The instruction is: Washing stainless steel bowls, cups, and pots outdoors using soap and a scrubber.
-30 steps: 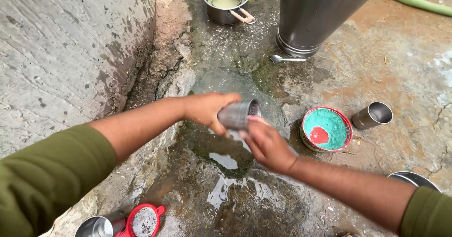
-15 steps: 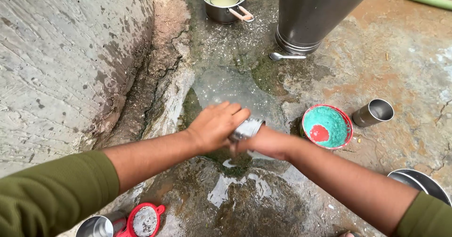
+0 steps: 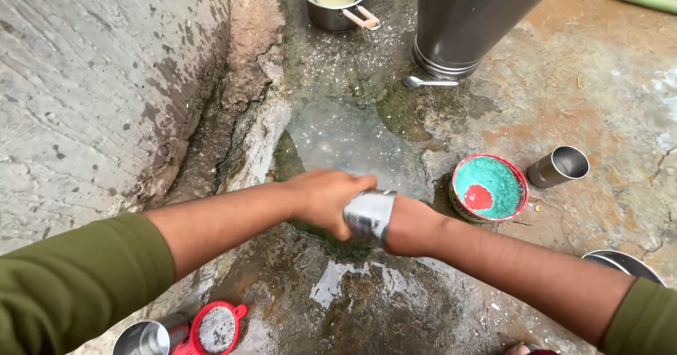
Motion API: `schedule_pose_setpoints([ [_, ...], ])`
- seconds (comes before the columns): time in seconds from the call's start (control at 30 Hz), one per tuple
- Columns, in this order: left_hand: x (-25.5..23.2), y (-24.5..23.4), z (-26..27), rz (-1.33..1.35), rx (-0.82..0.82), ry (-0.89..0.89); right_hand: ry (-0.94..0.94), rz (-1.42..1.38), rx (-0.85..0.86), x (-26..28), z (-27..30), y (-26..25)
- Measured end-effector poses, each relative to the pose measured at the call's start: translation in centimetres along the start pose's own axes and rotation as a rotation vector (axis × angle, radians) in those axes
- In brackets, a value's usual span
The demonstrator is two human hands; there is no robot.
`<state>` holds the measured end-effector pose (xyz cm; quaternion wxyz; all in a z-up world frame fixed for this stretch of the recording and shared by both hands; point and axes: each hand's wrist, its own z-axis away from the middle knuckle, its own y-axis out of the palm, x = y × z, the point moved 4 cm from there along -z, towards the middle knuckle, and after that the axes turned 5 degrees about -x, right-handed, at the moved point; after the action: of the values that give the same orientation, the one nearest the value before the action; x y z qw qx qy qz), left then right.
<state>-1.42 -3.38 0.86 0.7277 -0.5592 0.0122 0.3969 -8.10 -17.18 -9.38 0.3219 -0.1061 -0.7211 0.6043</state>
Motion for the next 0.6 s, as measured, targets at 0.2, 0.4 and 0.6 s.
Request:
schedule_pose_setpoints([
  [0.2, 0.2, -0.3, -0.3, -0.255, -0.413, 0.209, 0.737, -0.989, -0.006, -1.1, -0.7, -2.4],
  [0.4, 1.0, -0.8, -1.1, 0.019, -0.018, 0.174, 0.250, -0.715, -0.195, 1.1, -1.3, -5.5],
  [0.6, 0.0, 0.4, -0.5, -0.001, 0.024, 0.009, -0.022, 0.180, 0.157, 1.3, -0.2, -1.3],
])
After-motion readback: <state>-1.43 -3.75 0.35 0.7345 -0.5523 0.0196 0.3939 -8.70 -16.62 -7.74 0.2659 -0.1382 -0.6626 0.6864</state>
